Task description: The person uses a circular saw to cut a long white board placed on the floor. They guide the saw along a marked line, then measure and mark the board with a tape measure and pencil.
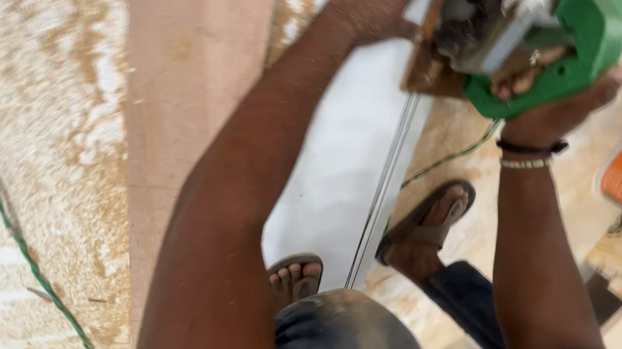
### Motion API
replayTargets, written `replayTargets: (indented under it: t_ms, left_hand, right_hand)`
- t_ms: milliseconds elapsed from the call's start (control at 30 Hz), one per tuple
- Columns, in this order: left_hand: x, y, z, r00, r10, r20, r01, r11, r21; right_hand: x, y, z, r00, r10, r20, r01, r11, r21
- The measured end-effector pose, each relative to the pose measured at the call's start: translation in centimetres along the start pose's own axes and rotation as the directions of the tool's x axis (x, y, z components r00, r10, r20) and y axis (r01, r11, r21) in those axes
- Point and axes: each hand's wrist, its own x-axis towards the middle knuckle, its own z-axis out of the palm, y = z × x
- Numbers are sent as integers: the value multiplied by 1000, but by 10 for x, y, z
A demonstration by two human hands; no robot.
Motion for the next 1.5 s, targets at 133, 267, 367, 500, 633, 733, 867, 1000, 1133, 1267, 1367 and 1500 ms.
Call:
replayTargets:
  t_ms: [133, 267, 367, 500, 633, 733, 867, 1000, 1133, 1267, 1367, 1500]
  left_hand:
    - [4, -2, -11, 992, -82, 98, 95, 986, -140]
    - [5, -1, -8, 1000, -29, -10, 28, 999, -42]
    - [7, -4, -6, 999, -40, 8, 40, 997, -66]
    - [12, -8, -4, 998, 8, -57, -9, 1000, -16]
    - [23, -12, -2, 998, -50, -39, 48, 998, -48]
    - [31, -14, -1, 995, -100, 22, 101, 992, -69]
    - [39, -19, -1, 996, -67, -57, 63, 996, -60]
    - [48, -23, -1, 989, -41, -144, 32, 998, -60]
    - [54, -25, -4, 992, -90, -92, 78, 989, -123]
    - [62, -25, -8, 989, -103, -110, 91, 990, -110]
    - [67, -29, -10, 993, -95, -68, 88, 991, -99]
    - [73, -33, -6, 986, -66, -155, 57, 996, -66]
  right_hand:
    - [-3, -2, 23, 992, -68, -108, 52, 988, -145]
    - [-2, -13, 43, 985, -57, -162, 28, 984, -178]
    - [3, -16, 48, 986, -49, -162, 24, 988, -156]
    - [8, -14, 46, 986, -73, -148, 44, 981, -189]
    - [27, -13, 35, 988, -34, -150, 21, 996, -89]
    - [38, -12, 30, 991, -4, -136, -1, 999, -36]
    - [47, -16, 31, 995, -22, -99, 17, 998, -56]
    - [58, -19, 36, 997, -6, -80, 6, 1000, -8]
    - [63, -19, 39, 994, -57, -95, 51, 997, -61]
    - [72, -21, 41, 998, -37, -59, 36, 999, -21]
    - [78, -23, 42, 996, -43, -77, 41, 999, -35]
    - [83, -25, 45, 993, -89, -72, 80, 990, -117]
